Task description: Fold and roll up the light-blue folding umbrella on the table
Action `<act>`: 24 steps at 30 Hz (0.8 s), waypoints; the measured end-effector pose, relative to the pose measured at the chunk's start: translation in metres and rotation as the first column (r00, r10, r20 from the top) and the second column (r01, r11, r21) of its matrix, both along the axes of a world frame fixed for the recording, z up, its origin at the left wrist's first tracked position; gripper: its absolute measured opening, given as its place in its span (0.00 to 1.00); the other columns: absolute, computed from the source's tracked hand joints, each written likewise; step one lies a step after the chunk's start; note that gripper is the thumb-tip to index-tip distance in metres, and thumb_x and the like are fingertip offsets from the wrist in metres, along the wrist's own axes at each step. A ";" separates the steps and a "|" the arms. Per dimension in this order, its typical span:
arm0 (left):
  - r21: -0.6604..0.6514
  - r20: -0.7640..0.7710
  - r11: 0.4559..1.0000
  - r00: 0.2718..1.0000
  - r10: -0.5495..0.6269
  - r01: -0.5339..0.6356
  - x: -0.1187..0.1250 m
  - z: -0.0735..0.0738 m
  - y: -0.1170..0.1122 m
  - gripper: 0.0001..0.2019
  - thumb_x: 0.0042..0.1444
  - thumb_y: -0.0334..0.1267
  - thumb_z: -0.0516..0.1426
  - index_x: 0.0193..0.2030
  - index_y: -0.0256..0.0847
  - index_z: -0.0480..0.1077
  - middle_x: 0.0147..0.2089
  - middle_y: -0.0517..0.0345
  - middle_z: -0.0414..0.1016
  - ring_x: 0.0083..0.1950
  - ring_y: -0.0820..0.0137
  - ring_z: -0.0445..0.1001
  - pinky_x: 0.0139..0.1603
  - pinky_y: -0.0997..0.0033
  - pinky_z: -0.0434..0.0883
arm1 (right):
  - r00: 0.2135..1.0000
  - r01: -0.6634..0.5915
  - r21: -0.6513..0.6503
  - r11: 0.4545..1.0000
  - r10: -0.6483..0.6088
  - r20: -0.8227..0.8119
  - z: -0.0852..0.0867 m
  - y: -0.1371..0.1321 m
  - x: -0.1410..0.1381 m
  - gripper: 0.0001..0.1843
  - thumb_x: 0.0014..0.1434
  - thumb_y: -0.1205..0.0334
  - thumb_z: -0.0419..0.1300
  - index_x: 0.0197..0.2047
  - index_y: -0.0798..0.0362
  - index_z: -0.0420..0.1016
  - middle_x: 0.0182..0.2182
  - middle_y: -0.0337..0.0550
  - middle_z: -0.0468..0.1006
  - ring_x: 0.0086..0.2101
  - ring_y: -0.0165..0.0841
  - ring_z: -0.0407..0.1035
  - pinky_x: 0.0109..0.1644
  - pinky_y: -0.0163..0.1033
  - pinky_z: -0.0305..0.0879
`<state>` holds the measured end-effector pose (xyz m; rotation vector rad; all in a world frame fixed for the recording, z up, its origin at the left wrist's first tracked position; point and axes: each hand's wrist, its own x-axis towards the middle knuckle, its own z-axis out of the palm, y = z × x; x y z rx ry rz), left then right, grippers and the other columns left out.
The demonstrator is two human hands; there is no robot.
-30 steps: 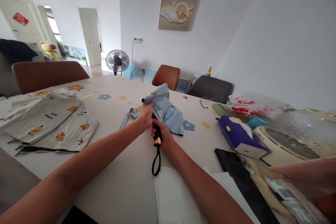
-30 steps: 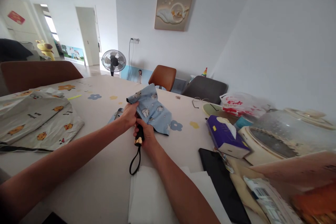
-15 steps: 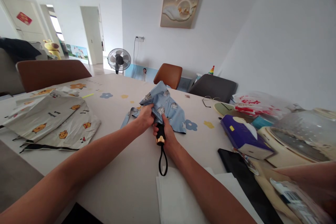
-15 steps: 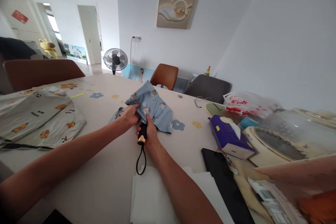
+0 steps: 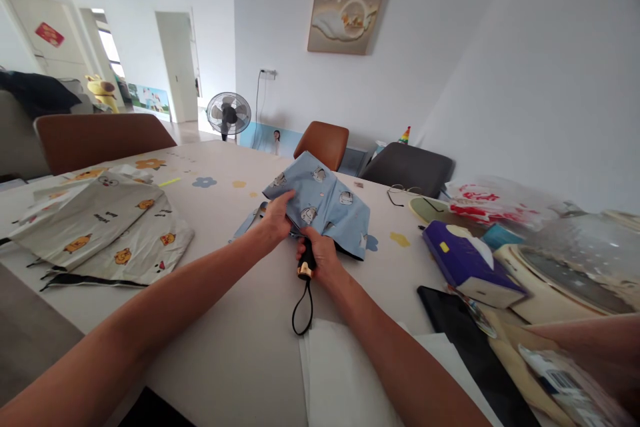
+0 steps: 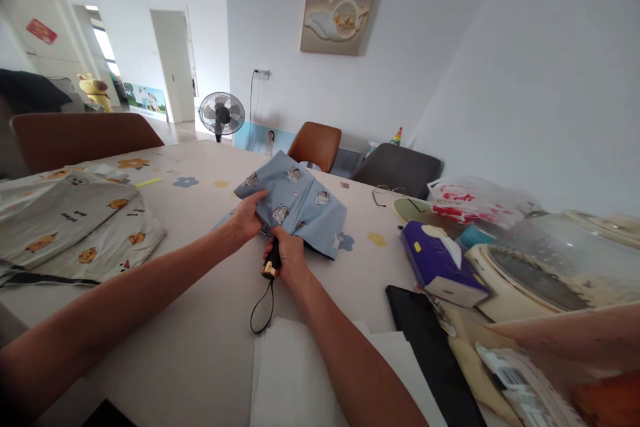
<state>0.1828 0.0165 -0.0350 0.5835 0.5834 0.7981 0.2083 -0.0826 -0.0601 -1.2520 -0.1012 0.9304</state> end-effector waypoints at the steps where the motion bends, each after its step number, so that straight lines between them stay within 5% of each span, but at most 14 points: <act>1: 0.026 -0.001 0.999 0.999 0.034 -0.034 -0.001 0.002 0.002 0.07 0.49 0.32 0.59 0.37 0.37 0.69 0.32 0.56 0.74 0.31 0.72 0.73 0.35 0.72 0.70 | 1.000 0.016 -0.014 1.000 -0.016 0.013 0.001 0.000 0.001 0.12 0.49 0.67 0.57 0.18 0.53 0.61 0.07 0.33 0.62 0.09 0.25 0.55 0.11 0.30 0.56; 5: 0.105 -0.069 0.983 0.985 0.159 -0.151 -0.003 0.005 0.015 0.16 0.43 0.34 0.64 0.40 0.40 0.69 0.30 0.62 0.72 0.28 0.75 0.70 0.30 0.76 0.66 | 0.994 0.078 -0.054 0.996 -0.073 0.084 0.004 -0.003 0.008 0.12 0.50 0.66 0.58 0.19 0.52 0.61 0.07 0.33 0.62 0.09 0.26 0.55 0.11 0.31 0.55; 11: 0.073 -0.182 0.993 0.978 0.104 -0.092 -0.002 -0.011 0.036 0.13 0.45 0.33 0.63 0.39 0.38 0.68 0.29 0.62 0.71 0.25 0.76 0.68 0.26 0.77 0.66 | 0.995 0.010 -0.072 0.997 -0.002 0.104 0.007 -0.007 0.012 0.14 0.51 0.60 0.61 0.20 0.54 0.62 0.08 0.35 0.64 0.10 0.27 0.57 0.11 0.32 0.55; 18: 0.031 -0.289 0.959 0.921 -0.261 0.282 -0.020 -0.015 0.041 0.10 0.49 0.41 0.61 0.31 0.37 0.69 0.22 0.59 0.69 0.23 0.71 0.70 0.28 0.69 0.71 | 0.992 0.044 -0.072 0.996 -0.036 0.118 0.008 -0.009 0.014 0.14 0.53 0.61 0.58 0.20 0.54 0.61 0.08 0.34 0.63 0.09 0.25 0.57 0.11 0.30 0.54; 21: -0.019 -0.322 0.885 0.835 -0.446 0.465 -0.036 -0.015 0.026 0.13 0.46 0.42 0.63 0.26 0.34 0.68 0.21 0.54 0.70 0.22 0.68 0.71 0.28 0.65 0.72 | 0.983 0.116 -0.080 0.990 -0.103 0.152 0.008 -0.007 0.017 0.14 0.52 0.60 0.59 0.20 0.53 0.61 0.08 0.34 0.64 0.09 0.27 0.58 0.10 0.31 0.54; 24: -0.023 -0.238 0.755 0.730 -0.640 0.655 -0.045 -0.017 0.001 0.17 0.47 0.47 0.63 0.26 0.31 0.70 0.28 0.45 0.75 0.31 0.65 0.75 0.35 0.66 0.72 | 0.974 0.162 -0.083 0.983 -0.146 0.173 0.007 -0.005 0.014 0.13 0.52 0.61 0.58 0.19 0.53 0.61 0.08 0.34 0.64 0.09 0.27 0.58 0.11 0.32 0.56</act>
